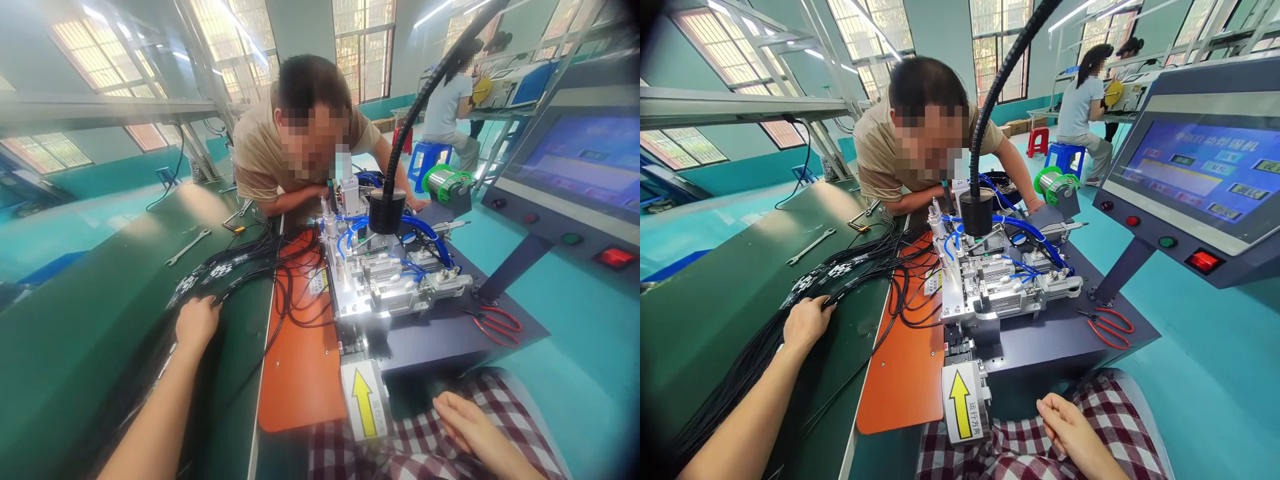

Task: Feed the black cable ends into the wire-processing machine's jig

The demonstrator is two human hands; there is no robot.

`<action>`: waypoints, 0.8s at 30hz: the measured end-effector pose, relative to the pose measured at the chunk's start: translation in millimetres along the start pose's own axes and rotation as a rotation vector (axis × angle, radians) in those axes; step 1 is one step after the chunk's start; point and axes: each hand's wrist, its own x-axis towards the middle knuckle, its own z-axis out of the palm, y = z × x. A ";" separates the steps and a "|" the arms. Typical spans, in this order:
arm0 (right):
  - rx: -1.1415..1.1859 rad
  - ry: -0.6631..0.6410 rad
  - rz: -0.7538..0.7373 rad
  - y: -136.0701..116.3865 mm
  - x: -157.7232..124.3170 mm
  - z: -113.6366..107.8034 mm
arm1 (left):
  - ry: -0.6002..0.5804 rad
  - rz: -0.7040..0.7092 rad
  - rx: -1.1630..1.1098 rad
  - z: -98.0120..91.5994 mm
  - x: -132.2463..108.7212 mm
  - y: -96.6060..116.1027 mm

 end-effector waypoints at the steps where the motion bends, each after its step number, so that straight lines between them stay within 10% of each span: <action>1: 0.003 -0.018 0.007 1.4 1.2 -0.9 | 0.000 -0.006 -0.003 -0.2 -0.9 3.8; 10: -0.033 -0.117 0.018 -7.9 1.4 -1.4 | -0.002 0.099 -0.155 -31.1 -51.4 33.0; 16: -0.057 -0.122 0.017 -11.4 -3.8 -7.9 | -0.278 0.327 -0.399 -29.0 -136.4 50.8; 24: -0.026 -0.127 -0.003 -35.9 -10.8 -9.9 | -0.588 0.394 -0.868 -62.3 -147.5 80.8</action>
